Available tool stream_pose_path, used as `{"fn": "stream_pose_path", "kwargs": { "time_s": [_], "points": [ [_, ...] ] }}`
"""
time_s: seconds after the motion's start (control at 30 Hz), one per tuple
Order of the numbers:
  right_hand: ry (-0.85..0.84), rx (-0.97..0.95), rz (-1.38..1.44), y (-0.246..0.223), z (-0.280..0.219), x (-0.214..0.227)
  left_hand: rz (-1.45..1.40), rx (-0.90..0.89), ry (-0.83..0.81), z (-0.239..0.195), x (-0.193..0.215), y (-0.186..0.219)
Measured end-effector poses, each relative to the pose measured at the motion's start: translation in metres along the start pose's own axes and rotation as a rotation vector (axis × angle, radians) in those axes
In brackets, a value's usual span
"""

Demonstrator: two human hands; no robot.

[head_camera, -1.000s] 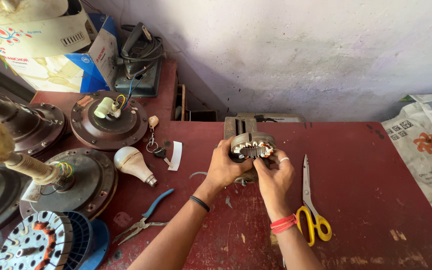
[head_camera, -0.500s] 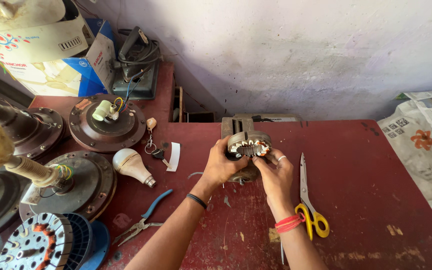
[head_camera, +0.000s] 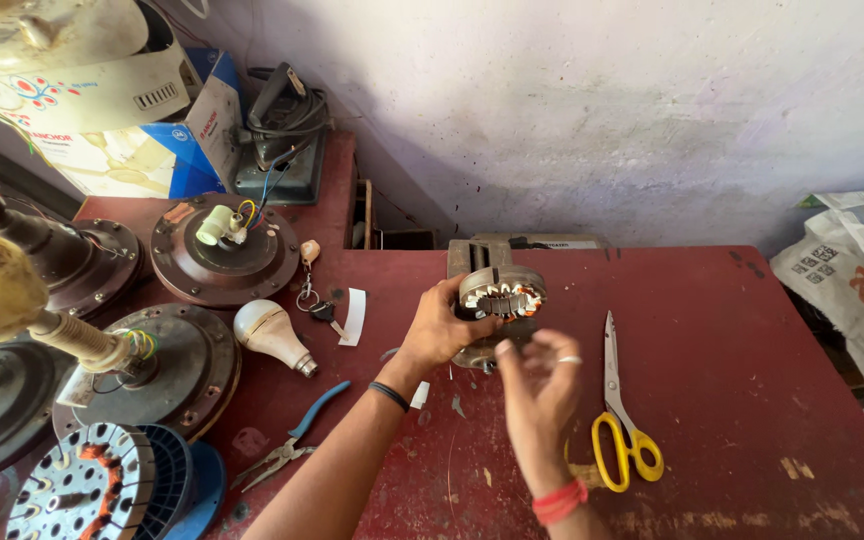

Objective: The person uses scissors to cut a white insulating strip and then uses a yellow screwdriver to adjust copper windings inside a motor stator held in a bench vise. The person repeatedly inserts the strip between windings and presses them down with the screwdriver.

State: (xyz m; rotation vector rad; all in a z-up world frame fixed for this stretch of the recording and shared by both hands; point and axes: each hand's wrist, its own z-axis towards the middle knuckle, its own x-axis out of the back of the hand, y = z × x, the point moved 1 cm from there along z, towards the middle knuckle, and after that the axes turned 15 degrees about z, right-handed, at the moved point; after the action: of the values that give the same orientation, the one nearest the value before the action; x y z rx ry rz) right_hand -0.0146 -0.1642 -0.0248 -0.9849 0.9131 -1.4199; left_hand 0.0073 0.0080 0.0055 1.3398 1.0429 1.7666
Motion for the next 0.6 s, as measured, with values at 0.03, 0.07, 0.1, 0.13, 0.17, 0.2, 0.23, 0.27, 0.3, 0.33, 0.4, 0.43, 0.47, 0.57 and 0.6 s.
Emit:
{"fn": "stream_pose_path", "kwargs": {
  "time_s": [0.03, 0.07, 0.1, 0.13, 0.17, 0.2, 0.23, 0.27, 0.3, 0.33, 0.4, 0.43, 0.47, 0.57, 0.6],
  "points": [
    [-0.048, -0.069, -0.021, 0.002, -0.008, 0.000, 0.001, 0.013, -0.014, 0.001, 0.000, -0.001],
    [-0.130, -0.214, 0.070, 0.005, -0.014, -0.002, 0.001, 0.027, -0.028, 0.003, 0.001, -0.002],
    [-0.206, -0.361, 0.160, 0.009, -0.020, -0.004, 0.001, 0.040, -0.047, 0.004, 0.001, -0.003],
    [-0.280, -0.507, 0.252, 0.011, -0.024, -0.004, -0.012, 0.048, -0.061, 0.002, -0.001, -0.004],
    [-0.311, -0.510, 0.270, 0.012, -0.027, -0.003, -0.022, 0.053, -0.073, 0.002, -0.001, -0.004],
    [-0.341, -0.513, 0.288, 0.011, -0.029, -0.002, -0.033, 0.058, -0.085, 0.002, -0.001, -0.004],
    [-0.376, -0.515, 0.307, 0.010, -0.030, -0.003, -0.016, 0.051, -0.080, 0.003, 0.000, -0.003],
    [-0.358, -0.522, 0.239, 0.008, -0.030, -0.003, 0.001, 0.044, -0.075, 0.002, 0.001, -0.002],
    [-0.340, -0.529, 0.169, 0.005, -0.031, -0.001, 0.016, 0.038, -0.070, 0.002, 0.001, -0.002],
    [-0.322, -0.536, 0.100, 0.002, -0.031, 0.000, 0.004, 0.029, -0.058, 0.001, 0.001, -0.001],
    [-0.298, -0.640, 0.114, -0.003, -0.028, 0.001, -0.025, 0.012, -0.042, 0.000, -0.001, 0.000],
    [-0.285, -0.692, 0.122, -0.005, -0.029, 0.000, -0.009, 0.008, -0.035, 0.000, -0.001, 0.001],
    [-0.330, -0.744, 0.159, -0.006, -0.031, -0.001, 0.007, 0.004, -0.029, 0.001, 0.000, 0.001],
    [-0.490, -0.827, 0.243, -0.007, -0.042, -0.004, 0.030, -0.019, -0.011, -0.001, 0.001, 0.003],
    [-0.565, -0.803, 0.254, -0.005, -0.049, -0.004, 0.032, -0.028, -0.004, -0.002, 0.001, 0.005]
  ]
}}
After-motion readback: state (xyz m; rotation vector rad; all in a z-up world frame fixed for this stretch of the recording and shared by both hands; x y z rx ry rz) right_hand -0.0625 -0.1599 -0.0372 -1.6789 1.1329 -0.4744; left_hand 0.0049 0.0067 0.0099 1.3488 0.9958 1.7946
